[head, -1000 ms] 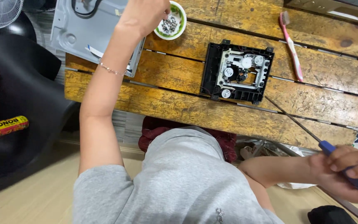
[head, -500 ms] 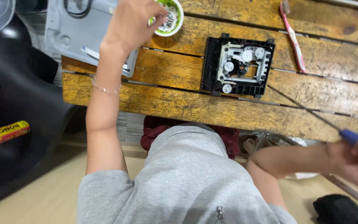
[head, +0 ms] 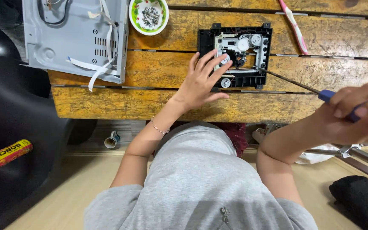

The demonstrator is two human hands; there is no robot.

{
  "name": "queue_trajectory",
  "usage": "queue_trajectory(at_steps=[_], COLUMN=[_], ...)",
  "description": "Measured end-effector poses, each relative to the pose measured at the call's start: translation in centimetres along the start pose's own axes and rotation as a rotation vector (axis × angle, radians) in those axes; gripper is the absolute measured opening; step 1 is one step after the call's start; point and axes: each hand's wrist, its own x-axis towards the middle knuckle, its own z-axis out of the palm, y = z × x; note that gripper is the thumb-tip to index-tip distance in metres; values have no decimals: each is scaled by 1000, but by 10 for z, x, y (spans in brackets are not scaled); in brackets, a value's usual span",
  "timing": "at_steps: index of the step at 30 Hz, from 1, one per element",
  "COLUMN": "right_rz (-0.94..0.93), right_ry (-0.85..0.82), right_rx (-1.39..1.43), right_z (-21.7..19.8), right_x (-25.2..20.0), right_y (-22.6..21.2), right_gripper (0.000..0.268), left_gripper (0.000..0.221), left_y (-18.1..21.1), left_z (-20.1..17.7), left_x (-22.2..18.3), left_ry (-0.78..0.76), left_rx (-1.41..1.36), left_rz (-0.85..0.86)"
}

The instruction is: Disassembling and cleaning a disc drive assembly using a screwdriver and a toothbrush

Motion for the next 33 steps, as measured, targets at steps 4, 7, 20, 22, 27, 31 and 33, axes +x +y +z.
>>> queue_trajectory(at_steps=[4, 7, 20, 22, 27, 31, 33], right_rz=[58, 24, 33, 28, 32, -70, -66], right_ry=[3, -64, 18, 7, 0, 22, 29], right_rx=[-25, -38, -16, -19, -3, 30, 50], right_z=[2, -3, 3, 4, 3, 16, 13], right_x=[0, 3, 1, 2, -1, 3, 5], right_y=[3, 4, 5, 5, 2, -3, 4], right_gripper=[44, 39, 42, 43, 42, 42, 41], left_gripper=[126, 117, 116, 113, 112, 104, 102], left_y=[0, -1, -5, -4, -6, -7, -9], left_z=[-6, -2, 5, 4, 4, 7, 10], left_x=[0, -1, -3, -3, -4, -5, -6], left_ry=[-97, -83, -93, -86, -86, -76, -59], left_rx=[77, 62, 100, 85, 88, 54, 29], left_rz=[-30, -50, -44, -46, -43, -41, -36])
